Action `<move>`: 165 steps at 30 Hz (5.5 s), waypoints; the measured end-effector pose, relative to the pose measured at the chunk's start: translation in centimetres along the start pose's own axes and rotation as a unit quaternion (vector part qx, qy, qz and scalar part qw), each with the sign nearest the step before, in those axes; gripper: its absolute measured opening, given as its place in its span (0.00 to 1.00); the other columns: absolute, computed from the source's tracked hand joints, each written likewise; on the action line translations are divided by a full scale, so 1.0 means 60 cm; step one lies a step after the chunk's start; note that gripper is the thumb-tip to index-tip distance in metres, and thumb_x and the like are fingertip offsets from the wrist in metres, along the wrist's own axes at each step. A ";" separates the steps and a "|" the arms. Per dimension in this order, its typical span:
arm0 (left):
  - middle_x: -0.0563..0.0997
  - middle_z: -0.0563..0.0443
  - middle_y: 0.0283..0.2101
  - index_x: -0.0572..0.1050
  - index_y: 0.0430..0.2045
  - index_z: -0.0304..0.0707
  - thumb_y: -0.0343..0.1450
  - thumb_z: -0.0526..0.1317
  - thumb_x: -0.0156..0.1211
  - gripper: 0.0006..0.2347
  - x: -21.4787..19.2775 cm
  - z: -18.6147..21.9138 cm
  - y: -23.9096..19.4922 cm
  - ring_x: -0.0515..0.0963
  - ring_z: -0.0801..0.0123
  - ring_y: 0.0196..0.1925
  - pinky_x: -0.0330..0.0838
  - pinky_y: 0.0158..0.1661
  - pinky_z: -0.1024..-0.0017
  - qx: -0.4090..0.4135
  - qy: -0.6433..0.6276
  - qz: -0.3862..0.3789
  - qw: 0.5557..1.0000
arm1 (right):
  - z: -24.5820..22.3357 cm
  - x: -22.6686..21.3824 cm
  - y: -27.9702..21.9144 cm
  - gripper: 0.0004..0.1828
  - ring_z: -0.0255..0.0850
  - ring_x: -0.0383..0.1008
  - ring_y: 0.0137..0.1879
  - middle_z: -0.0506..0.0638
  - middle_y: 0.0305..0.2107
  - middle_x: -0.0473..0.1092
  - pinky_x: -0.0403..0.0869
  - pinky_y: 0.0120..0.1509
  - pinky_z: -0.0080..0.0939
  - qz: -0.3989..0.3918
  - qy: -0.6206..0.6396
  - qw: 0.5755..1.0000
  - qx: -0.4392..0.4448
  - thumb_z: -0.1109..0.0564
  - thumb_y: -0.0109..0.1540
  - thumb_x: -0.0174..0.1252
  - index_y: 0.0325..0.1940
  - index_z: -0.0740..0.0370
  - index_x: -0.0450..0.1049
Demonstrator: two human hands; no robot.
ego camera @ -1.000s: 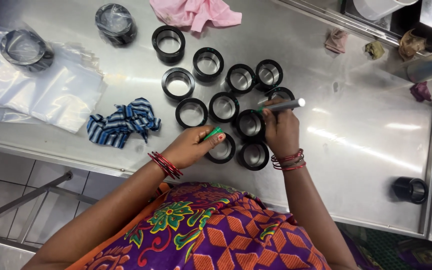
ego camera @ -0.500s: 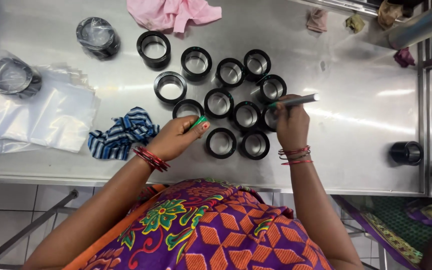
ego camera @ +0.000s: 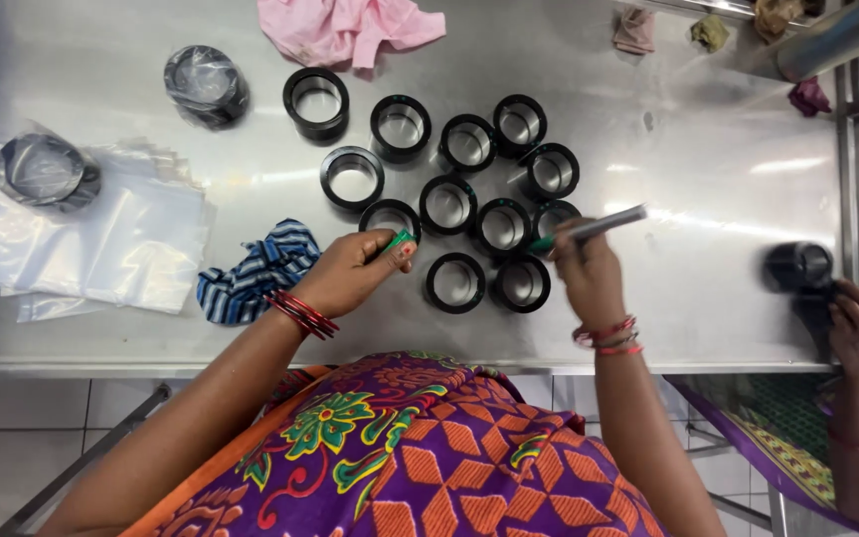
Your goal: Inspecting, marking, and packaging metal bushings at a fabrication station.
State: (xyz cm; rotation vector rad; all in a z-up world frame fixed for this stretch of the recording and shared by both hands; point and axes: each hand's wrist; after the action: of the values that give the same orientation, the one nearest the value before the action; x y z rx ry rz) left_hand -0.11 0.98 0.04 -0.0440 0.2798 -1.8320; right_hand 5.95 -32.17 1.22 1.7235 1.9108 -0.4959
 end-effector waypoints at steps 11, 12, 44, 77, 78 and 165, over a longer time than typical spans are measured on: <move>0.82 0.50 0.35 0.80 0.42 0.36 0.74 0.50 0.56 0.16 0.014 0.019 0.017 0.79 0.73 0.36 0.72 0.38 0.70 0.053 0.054 -0.039 0.996 | -0.016 0.034 -0.055 0.08 0.48 0.77 0.35 0.56 0.33 0.74 0.73 0.37 0.44 0.045 -0.095 0.989 -0.101 0.59 0.70 0.54 0.50 0.66 0.70; 0.81 0.48 0.35 0.79 0.42 0.36 0.74 0.49 0.56 0.15 0.016 0.019 0.016 0.79 0.69 0.35 0.72 0.38 0.68 0.039 0.067 -0.045 0.996 | -0.011 0.036 -0.054 0.08 0.46 0.76 0.33 0.56 0.33 0.74 0.72 0.37 0.43 0.043 -0.112 0.988 -0.099 0.59 0.70 0.54 0.50 0.66 0.71; 0.82 0.38 0.43 0.52 0.72 0.36 0.71 0.44 0.59 0.33 0.142 0.023 0.031 0.84 0.51 0.44 0.76 0.44 0.60 0.065 -0.009 0.132 0.989 | -0.086 0.060 0.054 0.10 0.40 0.78 0.44 0.57 0.43 0.77 0.76 0.43 0.37 -0.308 0.397 0.856 0.125 0.53 0.70 0.50 0.51 0.60 0.67; 0.77 0.39 0.48 0.75 0.48 0.33 0.68 0.25 0.49 0.15 -0.098 -0.143 -0.057 0.78 0.54 0.49 0.73 0.51 0.57 0.000 0.115 0.345 0.931 | -0.285 0.209 0.007 0.26 0.43 0.71 0.60 0.54 0.60 0.67 0.76 0.58 0.40 -0.160 -0.024 0.970 -0.183 0.65 0.61 0.62 0.64 0.59 0.70; 0.76 0.40 0.52 0.72 0.54 0.34 0.74 0.33 0.44 0.15 -0.097 -0.159 -0.036 0.76 0.57 0.52 0.71 0.54 0.59 0.028 -0.079 0.297 0.951 | -0.296 0.250 -0.008 0.33 0.54 0.60 0.69 0.61 0.66 0.58 0.66 0.67 0.50 -0.192 -0.032 0.938 -0.285 0.64 0.59 0.64 0.68 0.60 0.65; 0.80 0.55 0.34 0.83 0.23 0.45 0.65 0.42 0.70 0.04 -0.376 -0.149 -0.124 0.82 0.59 0.37 0.75 0.36 0.62 0.106 0.280 0.204 0.932 | -0.323 0.482 0.211 0.49 0.65 0.67 0.54 0.71 0.52 0.63 0.70 0.59 0.58 -0.105 -0.375 0.905 -0.170 0.42 0.41 0.82 0.57 0.70 0.69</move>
State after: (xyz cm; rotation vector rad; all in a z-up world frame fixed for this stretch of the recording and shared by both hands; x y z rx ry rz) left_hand -2.39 25.87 -4.43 0.6517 0.4493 -1.4153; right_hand 14.22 3.92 0.44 0.9063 1.4905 -0.7262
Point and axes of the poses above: each hand's wrist, its own y-axis towards the middle knuckle, its own x-axis out of the palm, z = x × y
